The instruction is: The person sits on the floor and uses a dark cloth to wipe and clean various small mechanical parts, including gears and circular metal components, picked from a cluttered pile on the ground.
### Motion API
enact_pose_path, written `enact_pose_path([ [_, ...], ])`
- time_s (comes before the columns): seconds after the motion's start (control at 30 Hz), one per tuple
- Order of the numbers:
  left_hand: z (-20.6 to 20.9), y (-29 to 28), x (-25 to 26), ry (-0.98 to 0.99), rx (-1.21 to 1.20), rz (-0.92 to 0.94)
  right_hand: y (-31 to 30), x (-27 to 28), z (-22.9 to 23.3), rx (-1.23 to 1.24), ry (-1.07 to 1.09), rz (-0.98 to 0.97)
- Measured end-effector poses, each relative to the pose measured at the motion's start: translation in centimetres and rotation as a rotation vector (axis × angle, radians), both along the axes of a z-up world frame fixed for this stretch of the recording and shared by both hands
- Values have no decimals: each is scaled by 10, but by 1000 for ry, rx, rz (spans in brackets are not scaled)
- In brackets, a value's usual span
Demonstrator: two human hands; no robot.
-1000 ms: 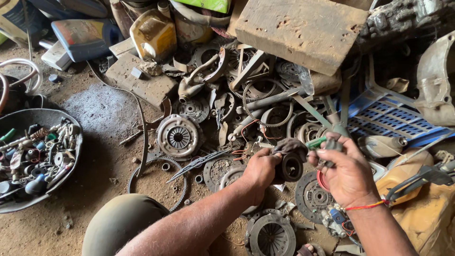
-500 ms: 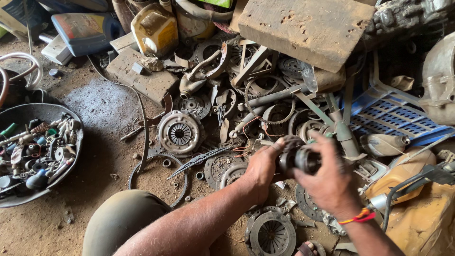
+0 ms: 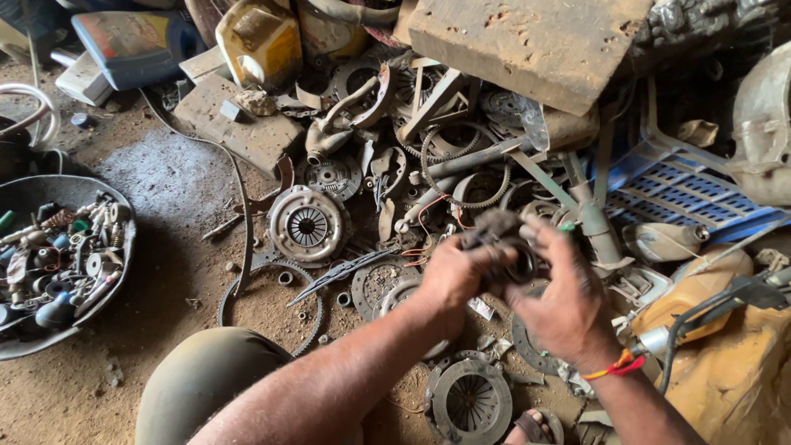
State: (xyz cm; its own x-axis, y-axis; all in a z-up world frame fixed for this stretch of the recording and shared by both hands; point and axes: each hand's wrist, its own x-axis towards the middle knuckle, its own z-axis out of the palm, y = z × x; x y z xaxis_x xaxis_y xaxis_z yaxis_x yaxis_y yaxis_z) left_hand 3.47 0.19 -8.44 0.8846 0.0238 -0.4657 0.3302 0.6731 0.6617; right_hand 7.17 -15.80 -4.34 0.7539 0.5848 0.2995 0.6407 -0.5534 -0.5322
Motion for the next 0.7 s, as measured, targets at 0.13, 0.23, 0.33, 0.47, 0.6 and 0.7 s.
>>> enact_pose_path([
  [0.13,7,14,13,-111,-72,67,-8,12,-9,399,550,-11],
  [0.23,4,11,12,-134,-35,56,-9,8,-15,528,726,-32],
  [0.33,0,5,10,-134,-46,48,-5,4,-19,586,786,-13],
  [0.47,14,8,9,-132,-31,2,-2,4,-8,557,738,19],
  [0.6,42,28,18,-183,28,73,-6,10,2,647,781,-32],
  [0.7,60,71,43,-347,-73,146,-17,20,-10,760,864,-133],
])
